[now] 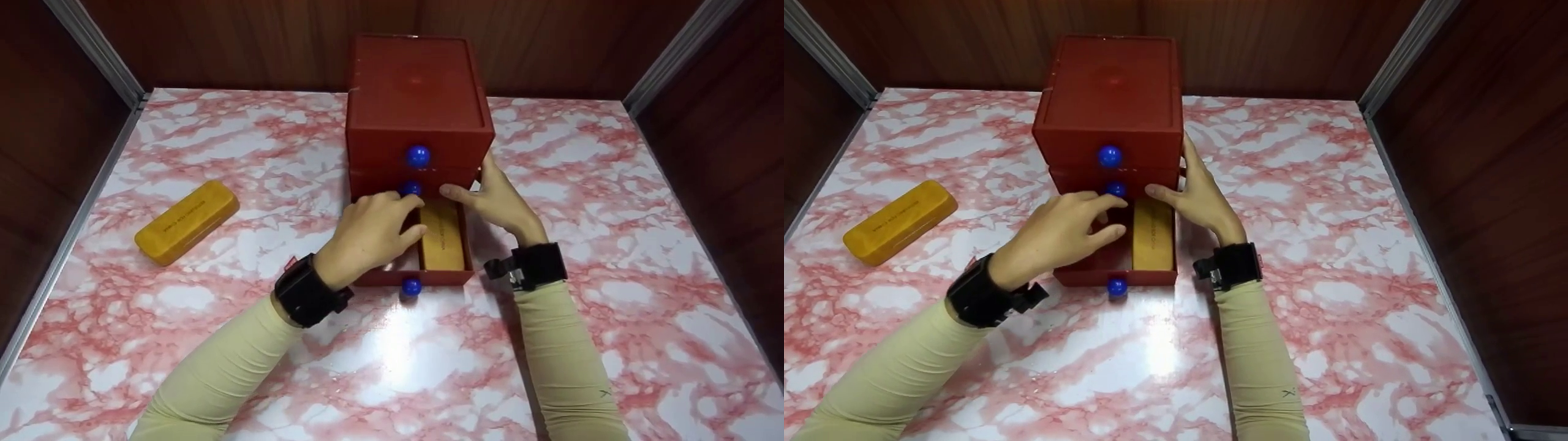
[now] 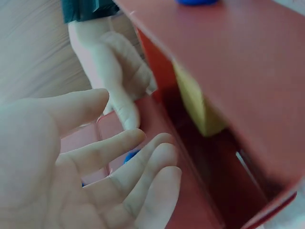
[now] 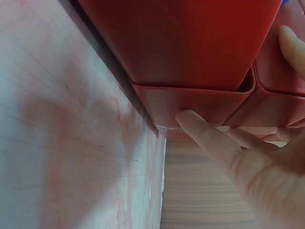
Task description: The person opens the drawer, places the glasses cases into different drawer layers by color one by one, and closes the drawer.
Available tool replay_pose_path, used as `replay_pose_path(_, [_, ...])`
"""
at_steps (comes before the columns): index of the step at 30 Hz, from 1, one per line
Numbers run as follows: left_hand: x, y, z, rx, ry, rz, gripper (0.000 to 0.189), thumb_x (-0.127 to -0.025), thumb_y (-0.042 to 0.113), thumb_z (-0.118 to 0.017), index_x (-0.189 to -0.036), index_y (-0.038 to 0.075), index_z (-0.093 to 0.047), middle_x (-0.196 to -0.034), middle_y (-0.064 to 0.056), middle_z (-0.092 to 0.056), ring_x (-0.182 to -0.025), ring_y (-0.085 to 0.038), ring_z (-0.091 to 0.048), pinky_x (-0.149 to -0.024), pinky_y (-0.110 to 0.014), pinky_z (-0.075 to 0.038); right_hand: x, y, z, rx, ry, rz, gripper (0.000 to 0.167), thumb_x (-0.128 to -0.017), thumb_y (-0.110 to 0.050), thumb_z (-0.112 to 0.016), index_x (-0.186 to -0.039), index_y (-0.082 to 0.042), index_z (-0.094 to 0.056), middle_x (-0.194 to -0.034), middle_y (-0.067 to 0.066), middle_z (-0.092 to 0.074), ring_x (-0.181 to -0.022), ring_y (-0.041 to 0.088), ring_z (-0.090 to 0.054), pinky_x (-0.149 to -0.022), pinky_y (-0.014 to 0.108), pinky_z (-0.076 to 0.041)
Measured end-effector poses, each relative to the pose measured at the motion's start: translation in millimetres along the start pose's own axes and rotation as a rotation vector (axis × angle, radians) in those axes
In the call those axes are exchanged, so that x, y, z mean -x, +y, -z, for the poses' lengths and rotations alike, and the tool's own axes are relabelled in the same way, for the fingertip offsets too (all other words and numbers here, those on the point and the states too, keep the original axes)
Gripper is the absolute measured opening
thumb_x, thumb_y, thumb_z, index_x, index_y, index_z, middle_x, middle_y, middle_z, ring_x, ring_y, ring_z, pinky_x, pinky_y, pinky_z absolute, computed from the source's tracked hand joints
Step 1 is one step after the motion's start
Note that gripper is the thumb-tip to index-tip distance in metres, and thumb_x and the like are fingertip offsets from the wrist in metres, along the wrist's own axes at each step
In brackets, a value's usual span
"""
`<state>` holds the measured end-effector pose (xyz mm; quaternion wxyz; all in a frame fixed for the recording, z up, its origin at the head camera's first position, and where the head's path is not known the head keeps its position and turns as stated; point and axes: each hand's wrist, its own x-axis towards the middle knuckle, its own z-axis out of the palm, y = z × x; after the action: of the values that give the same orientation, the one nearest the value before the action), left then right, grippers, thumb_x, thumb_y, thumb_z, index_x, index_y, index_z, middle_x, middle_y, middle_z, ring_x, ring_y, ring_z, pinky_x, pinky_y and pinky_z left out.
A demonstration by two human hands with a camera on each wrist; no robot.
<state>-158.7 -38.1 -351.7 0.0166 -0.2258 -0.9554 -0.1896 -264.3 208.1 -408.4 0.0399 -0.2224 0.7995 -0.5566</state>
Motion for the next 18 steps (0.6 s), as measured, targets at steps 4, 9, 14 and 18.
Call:
replay_pose_path(4, [7.7, -6.1, 10.4, -0.013, 0.056, -0.019, 0.040, -0.104, 0.039, -0.070, -0.135, 0.014, -0.072, -0.111, -0.009, -0.074, -0.097, -0.030, -0.072, -0.080, -0.047, -0.061, 0.5, -0.5, -1.1, -0.006, 0.002, -0.002, 0.087, -0.095, -0.022, -0.083, -0.163, -0.024, -0.029, -0.157, 0.004, -0.050, -0.143, 0.026, -0.050, -0.122, 0.052, -0.035])
replay_pose_path(9, [16.5, -15.9, 22.8, 0.001, 0.116, -0.019, 0.036, -0.104, 0.038, -0.070, -0.132, 0.015, -0.074, -0.107, -0.007, -0.075, -0.089, -0.026, -0.070, -0.074, -0.045, -0.059, 1.3, -1.0, -1.9, -0.006, 0.003, -0.010, 0.087, -0.094, -0.024, -0.084, -0.163, -0.024, -0.030, -0.157, 0.003, -0.051, -0.143, 0.025, -0.050, -0.122, 0.051, -0.034])
replay_pose_path(14, [27.2, -30.8, 34.3, 0.039, 0.146, 0.027, 0.033, -0.104, 0.038, -0.070, -0.129, 0.018, -0.075, -0.104, -0.005, -0.073, -0.088, -0.024, -0.069, -0.069, -0.044, -0.058, 0.2, 0.6, -1.3, -0.004, 0.000, -0.004, 0.089, -0.095, -0.023, -0.083, -0.164, -0.024, -0.028, -0.159, 0.003, -0.048, -0.145, 0.025, -0.048, -0.122, 0.050, -0.035])
replay_pose_path(18, [34.8, -45.9, 40.4, 0.037, 0.188, 0.041, 0.032, -0.103, 0.037, -0.071, -0.127, 0.016, -0.076, -0.101, -0.005, -0.072, -0.084, -0.024, -0.067, -0.067, -0.044, -0.055, -0.5, 1.3, -0.9, -0.004, 0.001, -0.003, 0.090, -0.095, -0.022, -0.083, -0.165, -0.025, -0.026, -0.160, 0.003, -0.047, -0.146, 0.025, -0.047, -0.122, 0.051, -0.034])
